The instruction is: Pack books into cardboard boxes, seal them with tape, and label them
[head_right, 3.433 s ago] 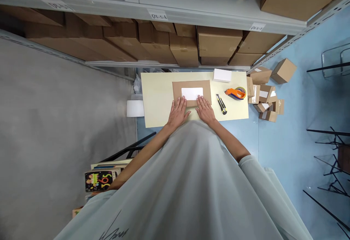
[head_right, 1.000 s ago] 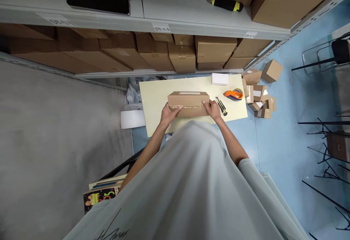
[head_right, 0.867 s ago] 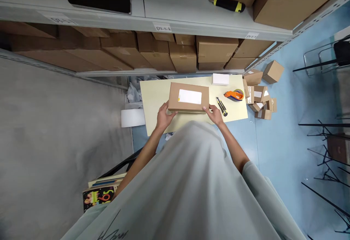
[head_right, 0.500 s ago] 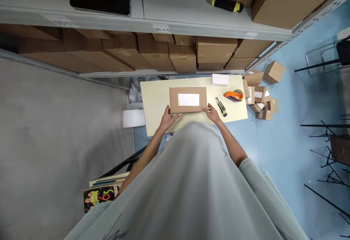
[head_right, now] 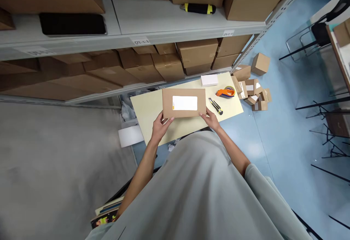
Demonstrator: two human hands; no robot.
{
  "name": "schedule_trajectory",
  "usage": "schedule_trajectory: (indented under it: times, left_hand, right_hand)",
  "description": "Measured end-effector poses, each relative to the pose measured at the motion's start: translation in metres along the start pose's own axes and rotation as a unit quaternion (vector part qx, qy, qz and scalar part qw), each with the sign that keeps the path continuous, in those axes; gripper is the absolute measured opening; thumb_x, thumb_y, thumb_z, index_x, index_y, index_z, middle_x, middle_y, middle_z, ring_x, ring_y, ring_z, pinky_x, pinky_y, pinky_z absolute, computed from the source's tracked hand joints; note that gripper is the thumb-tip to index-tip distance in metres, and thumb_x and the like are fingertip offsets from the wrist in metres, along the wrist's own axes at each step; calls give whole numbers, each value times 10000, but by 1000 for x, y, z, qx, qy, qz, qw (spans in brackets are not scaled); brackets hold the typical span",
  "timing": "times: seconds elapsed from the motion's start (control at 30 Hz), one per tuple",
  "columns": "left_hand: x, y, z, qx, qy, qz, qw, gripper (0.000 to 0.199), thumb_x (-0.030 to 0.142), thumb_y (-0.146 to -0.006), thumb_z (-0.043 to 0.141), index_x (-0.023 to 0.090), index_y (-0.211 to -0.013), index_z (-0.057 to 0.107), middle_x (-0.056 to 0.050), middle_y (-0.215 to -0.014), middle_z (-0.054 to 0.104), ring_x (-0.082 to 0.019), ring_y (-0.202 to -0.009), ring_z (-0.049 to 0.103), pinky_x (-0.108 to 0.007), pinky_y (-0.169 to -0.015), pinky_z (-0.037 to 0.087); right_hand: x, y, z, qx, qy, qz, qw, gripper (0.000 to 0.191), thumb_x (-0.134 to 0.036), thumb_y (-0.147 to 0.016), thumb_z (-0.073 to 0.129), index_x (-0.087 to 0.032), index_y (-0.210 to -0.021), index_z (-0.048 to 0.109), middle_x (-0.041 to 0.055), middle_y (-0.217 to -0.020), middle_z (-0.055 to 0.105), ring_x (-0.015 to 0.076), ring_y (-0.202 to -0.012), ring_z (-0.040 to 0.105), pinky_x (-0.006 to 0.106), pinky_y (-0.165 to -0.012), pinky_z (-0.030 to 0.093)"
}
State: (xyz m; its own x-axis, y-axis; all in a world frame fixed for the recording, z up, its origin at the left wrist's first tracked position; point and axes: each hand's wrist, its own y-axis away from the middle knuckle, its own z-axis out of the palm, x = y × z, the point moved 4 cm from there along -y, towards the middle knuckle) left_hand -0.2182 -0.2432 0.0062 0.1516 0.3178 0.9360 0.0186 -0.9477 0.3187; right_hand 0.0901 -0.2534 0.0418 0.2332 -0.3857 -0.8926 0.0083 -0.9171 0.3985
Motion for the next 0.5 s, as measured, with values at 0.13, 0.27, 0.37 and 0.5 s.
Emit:
schedule_trajectory:
  times: [0.13,0.27,0.37,0.5]
  left_hand:
    - [-10,1,11,-37,-3,-4,999,797,493,-863,851,222,-1556,567,-176,-1655,611,-315,-1522,616,-514,-1285,505]
    - [-24,7,20,-30,-24,-10,999,742,357,-793,898,211,-1433,551,-204,-1545,679,-318,-1433,684,-539,-1236,538]
    - [-25,16,22,13,-60,-2,998,678,287,-757,925,232,-1319,551,-181,-1450,728,-323,-1371,717,-546,-1189,568]
    - [-15,26,22,53,-122,12,991,613,316,-784,940,268,-1265,564,-151,-1390,760,-341,-1377,711,-555,-1185,557]
  right_hand:
    - [3,21,-7,38,-25,1,999,978,-776,-898,738,-202,-1671,567,93,-1576,695,339,-1457,647,460,-1160,625]
    - [11,29,-20,80,-4,-22,997,925,-739,-838,827,-256,-1607,647,103,-1665,620,358,-1593,529,553,-1306,479]
    - [14,31,-28,109,41,-47,992,839,-701,-823,860,-284,-1536,714,113,-1735,540,353,-1664,438,556,-1339,421]
    - [13,30,-30,145,57,-78,985,710,-643,-899,804,-282,-1507,737,115,-1700,580,336,-1615,503,525,-1282,501]
